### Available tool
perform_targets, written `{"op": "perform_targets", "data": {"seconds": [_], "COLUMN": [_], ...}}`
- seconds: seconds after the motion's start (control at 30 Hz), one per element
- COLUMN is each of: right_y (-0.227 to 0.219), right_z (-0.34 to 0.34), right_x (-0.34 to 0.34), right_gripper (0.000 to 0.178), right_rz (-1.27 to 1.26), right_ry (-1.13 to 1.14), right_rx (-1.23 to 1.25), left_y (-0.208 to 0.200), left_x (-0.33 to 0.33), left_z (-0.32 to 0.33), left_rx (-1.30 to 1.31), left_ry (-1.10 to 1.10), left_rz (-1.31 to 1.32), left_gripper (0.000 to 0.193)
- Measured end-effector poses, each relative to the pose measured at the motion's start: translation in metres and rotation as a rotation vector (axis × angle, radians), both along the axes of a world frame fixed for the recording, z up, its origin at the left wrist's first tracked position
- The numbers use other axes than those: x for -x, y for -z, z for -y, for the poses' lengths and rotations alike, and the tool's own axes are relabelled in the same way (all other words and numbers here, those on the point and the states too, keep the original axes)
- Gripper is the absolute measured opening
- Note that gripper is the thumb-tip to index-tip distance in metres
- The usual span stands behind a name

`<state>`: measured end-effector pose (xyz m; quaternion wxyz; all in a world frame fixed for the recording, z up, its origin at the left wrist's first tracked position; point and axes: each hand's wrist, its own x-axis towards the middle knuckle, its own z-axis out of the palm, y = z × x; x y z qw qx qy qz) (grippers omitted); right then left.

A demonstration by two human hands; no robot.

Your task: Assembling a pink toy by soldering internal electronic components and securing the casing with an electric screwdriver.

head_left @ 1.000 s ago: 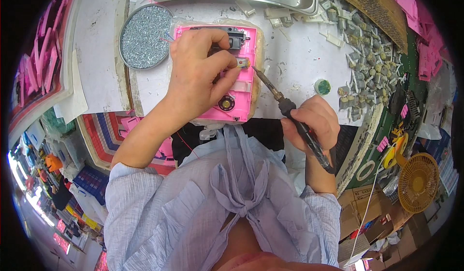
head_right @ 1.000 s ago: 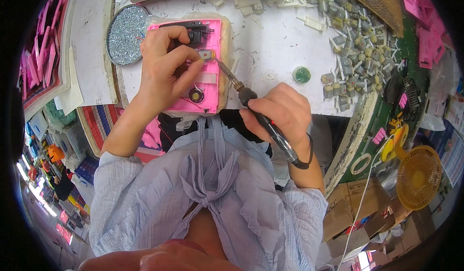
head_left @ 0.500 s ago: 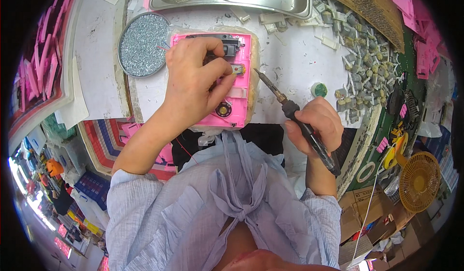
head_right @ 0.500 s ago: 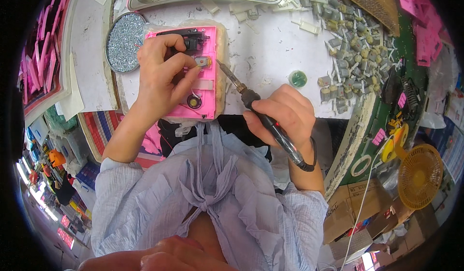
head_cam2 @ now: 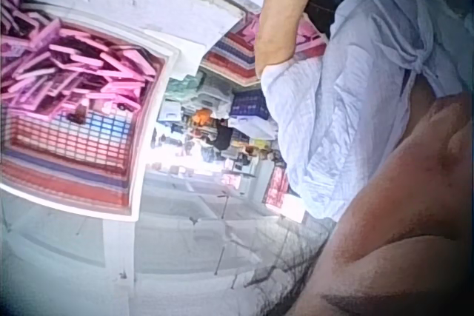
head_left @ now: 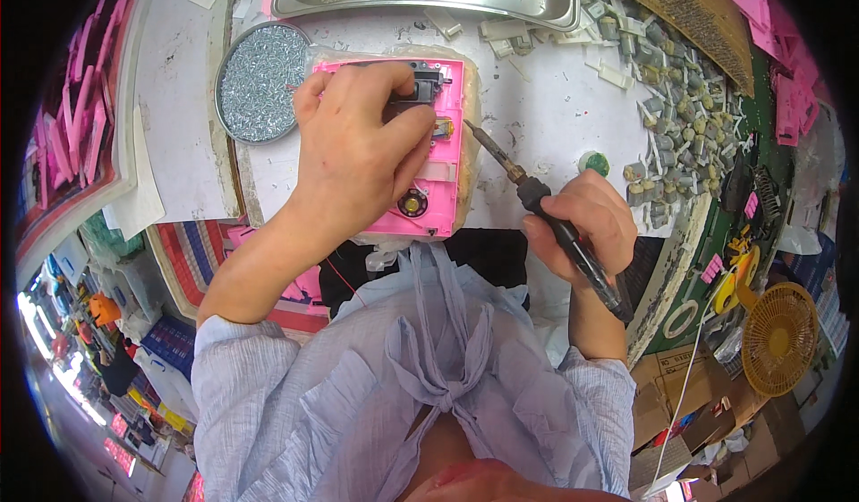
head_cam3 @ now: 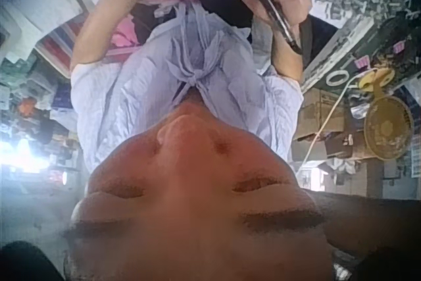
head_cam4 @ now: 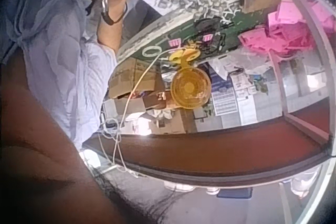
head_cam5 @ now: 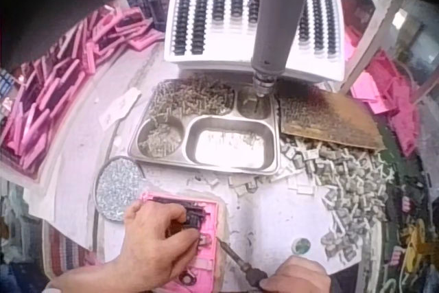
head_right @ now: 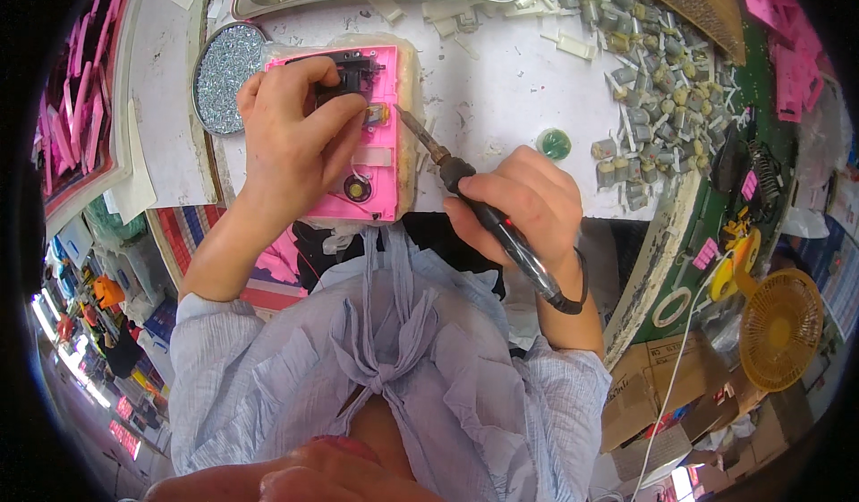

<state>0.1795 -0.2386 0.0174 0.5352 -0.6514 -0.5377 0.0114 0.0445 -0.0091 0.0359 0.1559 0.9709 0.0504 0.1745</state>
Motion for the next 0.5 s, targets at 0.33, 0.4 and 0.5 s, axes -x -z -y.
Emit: {"op": "perform_targets", "data": {"seconds": [0.33,0.4,0.5], "right_y": [0.003,0.003,0.003], "right_z": [-0.010,-0.011,-0.012], "right_x": [0.000,0.000,0.001], "right_gripper": [0.038,0.037,0.036], "right_rz": [-0.001,0.006,0.018], "right_ry": [-0.016,-0.016,-0.014], "right_rx": [0.018,0.023,0.034], "left_y": [-0.013,-0.013,-0.013], "left_x": [-0.010,-0.010,-0.009], "left_z": [-0.004,-0.004,-0.004], "left_rx": [-0.144,-0.152,-0.172], "left_ry": [0.105,0.110,0.120], "left_rz": [-0.093,-0.103,-0.090], "left_gripper": [0.020,0.019,0.015]}}
